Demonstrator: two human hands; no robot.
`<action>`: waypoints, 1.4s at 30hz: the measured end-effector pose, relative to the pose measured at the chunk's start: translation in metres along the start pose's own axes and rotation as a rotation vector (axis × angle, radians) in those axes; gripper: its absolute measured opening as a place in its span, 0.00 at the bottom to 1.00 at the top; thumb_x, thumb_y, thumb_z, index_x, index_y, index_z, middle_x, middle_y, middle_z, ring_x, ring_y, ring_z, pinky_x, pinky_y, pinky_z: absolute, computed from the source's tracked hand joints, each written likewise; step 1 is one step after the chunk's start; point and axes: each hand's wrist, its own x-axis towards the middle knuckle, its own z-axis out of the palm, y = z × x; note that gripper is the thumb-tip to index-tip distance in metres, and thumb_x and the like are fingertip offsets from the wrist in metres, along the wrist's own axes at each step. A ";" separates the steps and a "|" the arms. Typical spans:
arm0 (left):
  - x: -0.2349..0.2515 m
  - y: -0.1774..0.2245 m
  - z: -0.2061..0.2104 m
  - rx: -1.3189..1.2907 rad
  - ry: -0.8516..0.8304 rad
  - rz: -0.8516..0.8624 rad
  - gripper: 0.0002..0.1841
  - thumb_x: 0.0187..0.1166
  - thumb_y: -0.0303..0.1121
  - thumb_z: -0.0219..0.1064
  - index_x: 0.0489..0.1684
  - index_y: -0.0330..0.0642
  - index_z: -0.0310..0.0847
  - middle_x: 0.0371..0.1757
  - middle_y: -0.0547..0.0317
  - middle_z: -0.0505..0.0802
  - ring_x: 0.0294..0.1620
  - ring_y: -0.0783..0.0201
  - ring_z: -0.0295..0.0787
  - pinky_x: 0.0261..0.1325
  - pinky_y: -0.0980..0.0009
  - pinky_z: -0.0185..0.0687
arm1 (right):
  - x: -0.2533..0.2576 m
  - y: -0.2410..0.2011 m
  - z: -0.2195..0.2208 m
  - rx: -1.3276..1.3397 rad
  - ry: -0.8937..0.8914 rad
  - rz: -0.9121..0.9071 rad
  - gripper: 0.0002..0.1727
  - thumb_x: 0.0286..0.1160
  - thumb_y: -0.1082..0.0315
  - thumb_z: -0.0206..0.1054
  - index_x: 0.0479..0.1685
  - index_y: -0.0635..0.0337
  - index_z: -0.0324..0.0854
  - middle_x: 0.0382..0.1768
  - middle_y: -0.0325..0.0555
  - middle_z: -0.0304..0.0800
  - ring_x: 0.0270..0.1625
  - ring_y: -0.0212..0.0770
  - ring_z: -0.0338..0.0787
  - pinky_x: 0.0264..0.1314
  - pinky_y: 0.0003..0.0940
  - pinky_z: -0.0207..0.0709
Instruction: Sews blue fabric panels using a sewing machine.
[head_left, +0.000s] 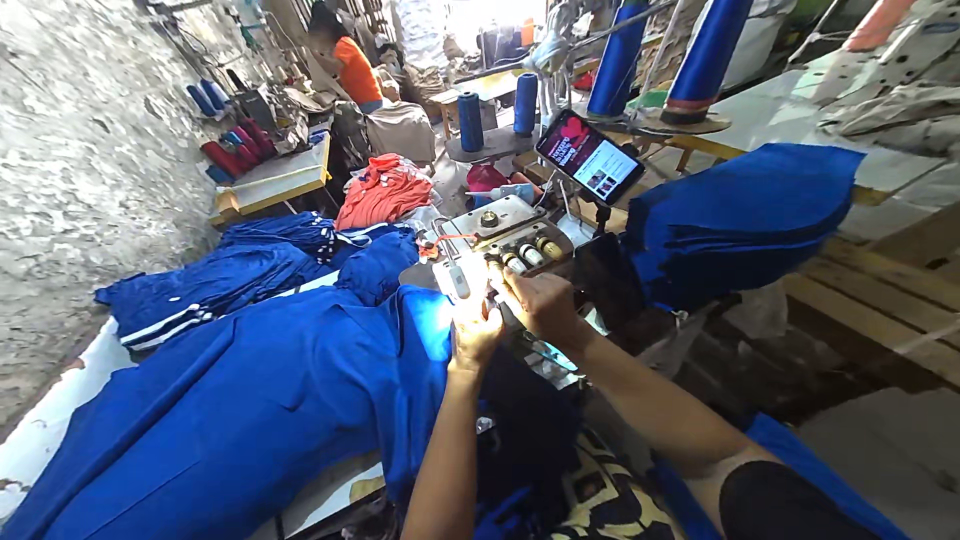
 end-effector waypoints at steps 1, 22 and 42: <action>0.000 -0.002 0.002 -0.006 0.020 0.014 0.14 0.63 0.24 0.64 0.42 0.22 0.89 0.24 0.46 0.89 0.25 0.59 0.83 0.35 0.62 0.79 | 0.002 -0.001 0.001 -0.011 -0.007 0.011 0.11 0.70 0.69 0.69 0.29 0.69 0.91 0.10 0.48 0.81 0.13 0.45 0.82 0.17 0.38 0.71; -0.004 -0.004 -0.003 0.017 0.093 0.125 0.09 0.64 0.23 0.67 0.25 0.21 0.84 0.22 0.42 0.87 0.25 0.57 0.83 0.37 0.63 0.80 | 0.024 0.045 -0.116 -0.128 -0.338 0.584 0.19 0.86 0.60 0.63 0.41 0.70 0.88 0.32 0.65 0.90 0.39 0.67 0.92 0.40 0.64 0.83; -0.080 0.007 -0.076 -0.174 0.259 0.219 0.12 0.71 0.20 0.60 0.45 0.21 0.86 0.16 0.61 0.78 0.18 0.84 0.73 0.27 0.89 0.71 | 0.053 0.184 -0.154 -0.241 -0.931 0.702 0.05 0.73 0.78 0.71 0.38 0.72 0.91 0.46 0.74 0.89 0.57 0.76 0.86 0.59 0.76 0.73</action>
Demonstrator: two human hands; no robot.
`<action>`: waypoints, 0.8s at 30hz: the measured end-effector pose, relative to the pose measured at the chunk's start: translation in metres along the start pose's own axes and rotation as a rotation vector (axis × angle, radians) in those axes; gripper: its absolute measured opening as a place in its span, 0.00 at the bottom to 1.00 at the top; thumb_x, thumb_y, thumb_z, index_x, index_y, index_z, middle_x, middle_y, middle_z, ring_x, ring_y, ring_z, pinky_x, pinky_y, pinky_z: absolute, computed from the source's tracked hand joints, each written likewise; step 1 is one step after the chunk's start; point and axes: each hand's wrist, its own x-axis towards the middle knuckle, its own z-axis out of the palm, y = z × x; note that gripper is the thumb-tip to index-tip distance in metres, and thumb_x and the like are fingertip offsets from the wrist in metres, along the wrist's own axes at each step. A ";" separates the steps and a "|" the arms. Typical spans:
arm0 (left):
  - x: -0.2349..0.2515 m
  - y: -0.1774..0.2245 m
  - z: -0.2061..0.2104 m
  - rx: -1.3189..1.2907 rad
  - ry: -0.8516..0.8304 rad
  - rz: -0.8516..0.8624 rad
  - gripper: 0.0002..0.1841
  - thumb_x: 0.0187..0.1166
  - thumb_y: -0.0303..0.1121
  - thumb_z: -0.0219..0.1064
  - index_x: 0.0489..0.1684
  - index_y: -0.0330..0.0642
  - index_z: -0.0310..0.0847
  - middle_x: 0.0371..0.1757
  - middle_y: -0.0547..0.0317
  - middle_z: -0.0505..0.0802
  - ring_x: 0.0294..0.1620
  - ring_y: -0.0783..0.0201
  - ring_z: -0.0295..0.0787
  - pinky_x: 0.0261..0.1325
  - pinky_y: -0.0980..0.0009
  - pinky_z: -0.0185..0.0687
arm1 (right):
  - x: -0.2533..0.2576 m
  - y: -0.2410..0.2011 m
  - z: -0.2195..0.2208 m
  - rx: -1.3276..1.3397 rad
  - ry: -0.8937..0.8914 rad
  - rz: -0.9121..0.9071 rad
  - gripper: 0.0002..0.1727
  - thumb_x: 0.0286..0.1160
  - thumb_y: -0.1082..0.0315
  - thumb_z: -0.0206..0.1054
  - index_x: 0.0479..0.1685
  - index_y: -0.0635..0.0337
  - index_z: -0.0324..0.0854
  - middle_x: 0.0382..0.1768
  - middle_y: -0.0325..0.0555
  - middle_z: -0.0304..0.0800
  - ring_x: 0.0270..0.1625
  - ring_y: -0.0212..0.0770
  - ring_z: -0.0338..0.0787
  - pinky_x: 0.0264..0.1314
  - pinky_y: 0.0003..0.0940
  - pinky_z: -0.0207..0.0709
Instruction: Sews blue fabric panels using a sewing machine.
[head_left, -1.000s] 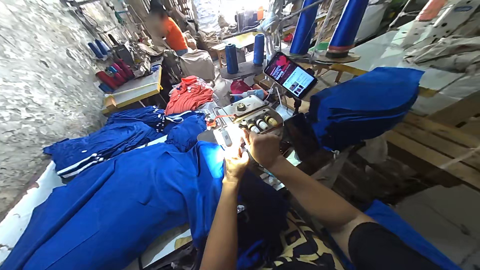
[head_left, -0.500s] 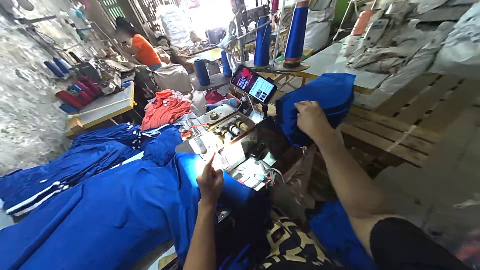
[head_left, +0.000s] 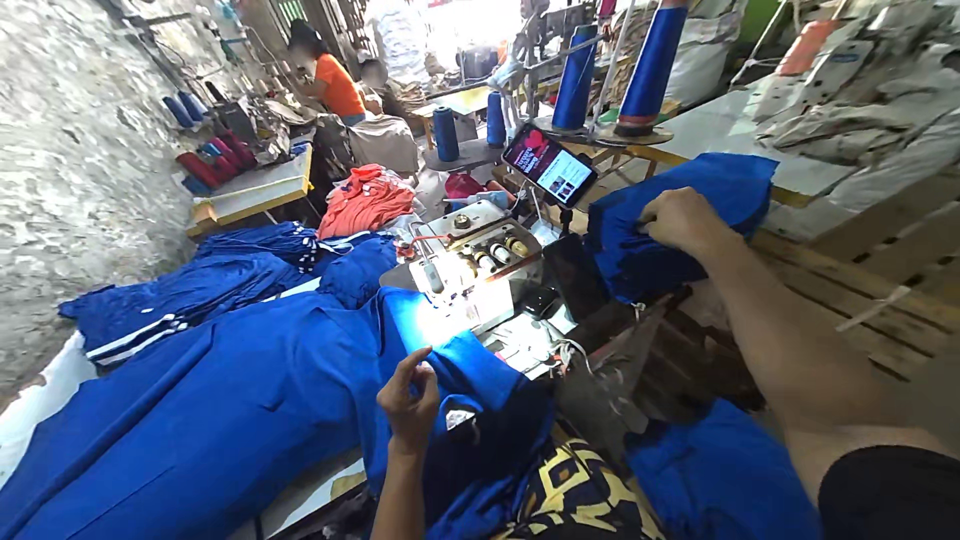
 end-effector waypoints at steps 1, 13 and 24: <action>0.002 0.004 0.003 -0.014 -0.012 0.025 0.12 0.71 0.20 0.60 0.44 0.22 0.87 0.15 0.61 0.78 0.18 0.83 0.73 0.27 0.89 0.72 | 0.005 0.008 0.000 0.004 0.017 -0.027 0.04 0.70 0.77 0.75 0.35 0.71 0.91 0.43 0.73 0.90 0.54 0.76 0.87 0.57 0.76 0.73; 0.016 0.077 0.057 -0.607 -0.580 -0.077 0.16 0.78 0.29 0.64 0.51 0.20 0.85 0.36 0.46 0.93 0.33 0.71 0.88 0.44 0.75 0.86 | 0.039 0.054 -0.030 0.695 0.270 0.197 0.26 0.92 0.58 0.55 0.75 0.74 0.68 0.69 0.74 0.77 0.70 0.64 0.80 0.73 0.64 0.68; 0.041 0.071 0.048 -1.346 -0.408 -1.184 0.21 0.90 0.34 0.43 0.38 0.47 0.88 0.37 0.66 0.96 0.42 0.76 0.93 0.51 0.77 0.89 | -0.223 -0.158 0.122 0.511 0.370 -1.232 0.10 0.90 0.70 0.55 0.51 0.56 0.83 0.56 0.46 0.94 0.71 0.39 0.88 0.84 0.41 0.70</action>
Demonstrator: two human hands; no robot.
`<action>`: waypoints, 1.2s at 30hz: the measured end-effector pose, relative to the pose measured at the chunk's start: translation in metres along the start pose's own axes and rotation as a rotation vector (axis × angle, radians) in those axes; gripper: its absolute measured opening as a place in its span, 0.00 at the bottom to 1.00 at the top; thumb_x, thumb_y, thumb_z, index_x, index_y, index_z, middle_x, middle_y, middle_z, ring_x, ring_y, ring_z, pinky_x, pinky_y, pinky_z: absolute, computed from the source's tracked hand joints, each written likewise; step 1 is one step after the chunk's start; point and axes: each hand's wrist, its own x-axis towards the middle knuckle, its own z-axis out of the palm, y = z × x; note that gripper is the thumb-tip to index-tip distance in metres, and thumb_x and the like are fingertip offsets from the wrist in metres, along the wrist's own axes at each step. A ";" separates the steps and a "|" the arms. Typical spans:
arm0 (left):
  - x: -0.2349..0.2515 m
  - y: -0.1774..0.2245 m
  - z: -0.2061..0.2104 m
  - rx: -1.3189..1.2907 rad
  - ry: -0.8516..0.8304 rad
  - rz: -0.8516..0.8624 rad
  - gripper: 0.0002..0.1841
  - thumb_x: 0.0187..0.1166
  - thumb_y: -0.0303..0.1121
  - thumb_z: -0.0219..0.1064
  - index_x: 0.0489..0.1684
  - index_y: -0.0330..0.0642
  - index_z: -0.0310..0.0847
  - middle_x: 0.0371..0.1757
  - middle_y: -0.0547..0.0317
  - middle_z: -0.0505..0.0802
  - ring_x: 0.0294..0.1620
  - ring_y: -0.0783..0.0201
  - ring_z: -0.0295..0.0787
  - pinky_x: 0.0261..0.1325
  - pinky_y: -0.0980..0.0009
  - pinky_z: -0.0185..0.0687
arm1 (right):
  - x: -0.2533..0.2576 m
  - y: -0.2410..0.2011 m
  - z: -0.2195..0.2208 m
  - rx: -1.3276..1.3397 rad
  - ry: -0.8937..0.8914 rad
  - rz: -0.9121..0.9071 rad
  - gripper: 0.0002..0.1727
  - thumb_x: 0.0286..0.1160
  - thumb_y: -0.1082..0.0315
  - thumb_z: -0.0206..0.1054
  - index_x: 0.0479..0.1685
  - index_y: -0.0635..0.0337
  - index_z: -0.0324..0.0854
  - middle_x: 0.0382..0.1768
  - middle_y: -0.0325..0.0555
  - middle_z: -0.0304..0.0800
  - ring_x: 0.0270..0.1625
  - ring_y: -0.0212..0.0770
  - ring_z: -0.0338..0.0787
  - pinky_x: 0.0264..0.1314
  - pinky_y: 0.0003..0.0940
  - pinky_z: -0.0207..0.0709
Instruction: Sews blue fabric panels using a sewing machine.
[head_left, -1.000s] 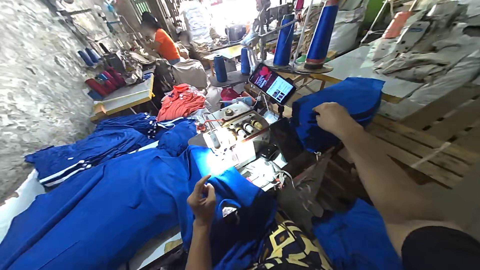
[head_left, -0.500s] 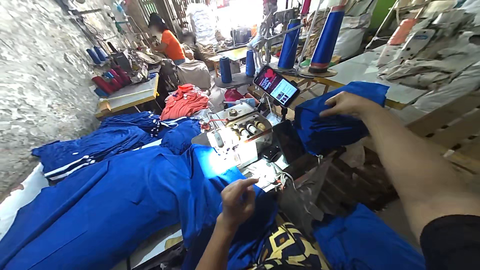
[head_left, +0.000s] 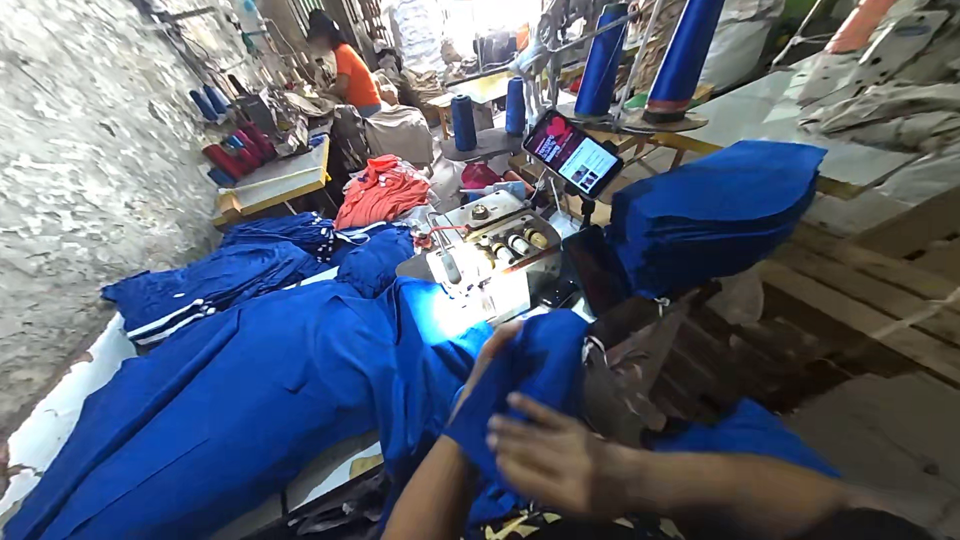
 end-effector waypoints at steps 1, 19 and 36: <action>-0.007 0.016 0.001 0.248 0.168 -0.024 0.13 0.87 0.26 0.51 0.41 0.43 0.85 0.36 0.66 0.94 0.41 0.77 0.91 0.51 0.76 0.87 | -0.008 -0.008 0.019 0.025 0.017 -0.090 0.10 0.90 0.71 0.56 0.50 0.56 0.84 0.56 0.47 0.95 0.73 0.42 0.86 0.87 0.44 0.65; -0.016 0.094 -0.087 1.228 -0.091 0.307 0.06 0.74 0.28 0.72 0.36 0.32 0.90 0.38 0.70 0.93 0.44 0.87 0.87 0.56 0.83 0.83 | 0.046 0.067 0.057 1.052 0.193 0.931 0.25 0.62 0.77 0.78 0.61 0.70 0.78 0.44 0.38 0.94 0.46 0.21 0.91 0.55 0.20 0.85; 0.023 0.068 -0.107 1.555 0.448 0.299 0.11 0.67 0.27 0.78 0.44 0.30 0.91 0.46 0.46 0.94 0.53 0.57 0.91 0.63 0.57 0.82 | 0.002 0.088 0.098 0.498 0.320 0.918 0.09 0.64 0.70 0.73 0.25 0.69 0.86 0.30 0.46 0.88 0.31 0.22 0.80 0.37 0.16 0.74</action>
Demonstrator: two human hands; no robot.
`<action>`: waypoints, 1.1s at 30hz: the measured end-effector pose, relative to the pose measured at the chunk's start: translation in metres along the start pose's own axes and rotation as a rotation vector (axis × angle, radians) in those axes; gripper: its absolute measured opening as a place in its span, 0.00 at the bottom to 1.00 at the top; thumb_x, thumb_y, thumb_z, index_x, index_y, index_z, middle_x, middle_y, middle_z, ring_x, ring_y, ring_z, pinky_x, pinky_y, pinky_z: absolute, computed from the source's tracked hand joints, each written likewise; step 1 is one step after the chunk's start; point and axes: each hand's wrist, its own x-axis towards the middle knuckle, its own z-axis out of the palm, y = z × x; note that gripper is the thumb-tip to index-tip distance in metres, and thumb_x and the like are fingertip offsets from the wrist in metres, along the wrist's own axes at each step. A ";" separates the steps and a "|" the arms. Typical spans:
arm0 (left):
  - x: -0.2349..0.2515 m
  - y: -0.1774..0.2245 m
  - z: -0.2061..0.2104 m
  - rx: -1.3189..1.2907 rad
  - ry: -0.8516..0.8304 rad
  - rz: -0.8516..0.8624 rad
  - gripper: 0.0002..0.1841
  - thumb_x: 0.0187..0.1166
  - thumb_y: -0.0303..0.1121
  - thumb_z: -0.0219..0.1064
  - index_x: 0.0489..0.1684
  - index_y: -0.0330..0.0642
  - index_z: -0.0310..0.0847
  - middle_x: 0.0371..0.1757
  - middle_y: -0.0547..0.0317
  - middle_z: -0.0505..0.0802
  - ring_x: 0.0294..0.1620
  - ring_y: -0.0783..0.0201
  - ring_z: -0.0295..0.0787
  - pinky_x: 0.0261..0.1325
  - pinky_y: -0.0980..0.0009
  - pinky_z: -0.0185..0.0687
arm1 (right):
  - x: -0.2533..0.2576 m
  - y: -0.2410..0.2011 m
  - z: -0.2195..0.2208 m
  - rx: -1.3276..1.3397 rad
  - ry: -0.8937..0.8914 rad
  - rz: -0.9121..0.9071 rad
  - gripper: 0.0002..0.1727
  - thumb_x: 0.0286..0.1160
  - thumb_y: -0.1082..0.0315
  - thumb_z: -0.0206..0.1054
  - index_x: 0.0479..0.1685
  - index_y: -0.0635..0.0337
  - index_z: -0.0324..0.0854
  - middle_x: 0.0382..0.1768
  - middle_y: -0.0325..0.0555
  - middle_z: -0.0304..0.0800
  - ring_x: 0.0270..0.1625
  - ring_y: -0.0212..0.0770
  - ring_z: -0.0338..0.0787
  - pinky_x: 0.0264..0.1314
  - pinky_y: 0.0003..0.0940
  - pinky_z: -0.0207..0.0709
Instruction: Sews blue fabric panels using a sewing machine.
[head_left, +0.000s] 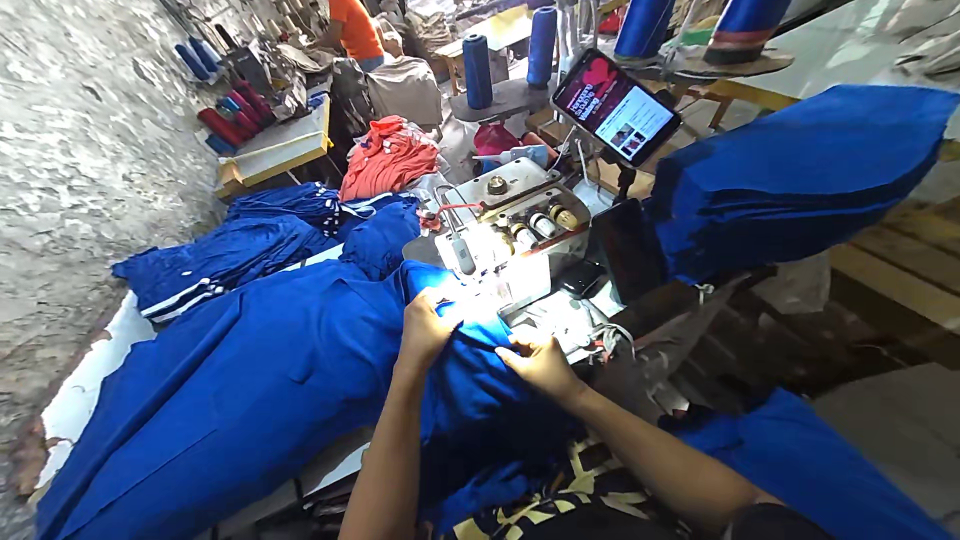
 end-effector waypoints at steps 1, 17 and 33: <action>-0.001 -0.002 0.001 0.000 -0.004 0.051 0.11 0.67 0.25 0.77 0.44 0.30 0.90 0.48 0.45 0.94 0.54 0.57 0.91 0.64 0.58 0.83 | -0.002 0.003 0.000 0.001 -0.005 0.010 0.09 0.64 0.70 0.73 0.25 0.69 0.87 0.31 0.46 0.88 0.32 0.23 0.81 0.38 0.16 0.75; 0.018 -0.030 0.021 0.088 0.320 0.244 0.05 0.62 0.20 0.76 0.33 0.29 0.92 0.48 0.37 0.92 0.52 0.46 0.90 0.58 0.54 0.84 | 0.013 -0.013 -0.005 0.013 0.020 -0.020 0.10 0.71 0.68 0.72 0.30 0.68 0.89 0.30 0.43 0.90 0.31 0.19 0.85 0.39 0.13 0.79; -0.178 -0.047 -0.176 0.250 -0.293 -0.174 0.09 0.67 0.25 0.72 0.41 0.32 0.88 0.33 0.46 0.92 0.34 0.51 0.90 0.41 0.46 0.85 | -0.028 -0.033 -0.046 0.317 -0.301 0.639 0.21 0.77 0.78 0.65 0.66 0.63 0.65 0.26 0.43 0.91 0.21 0.37 0.92 0.24 0.32 0.88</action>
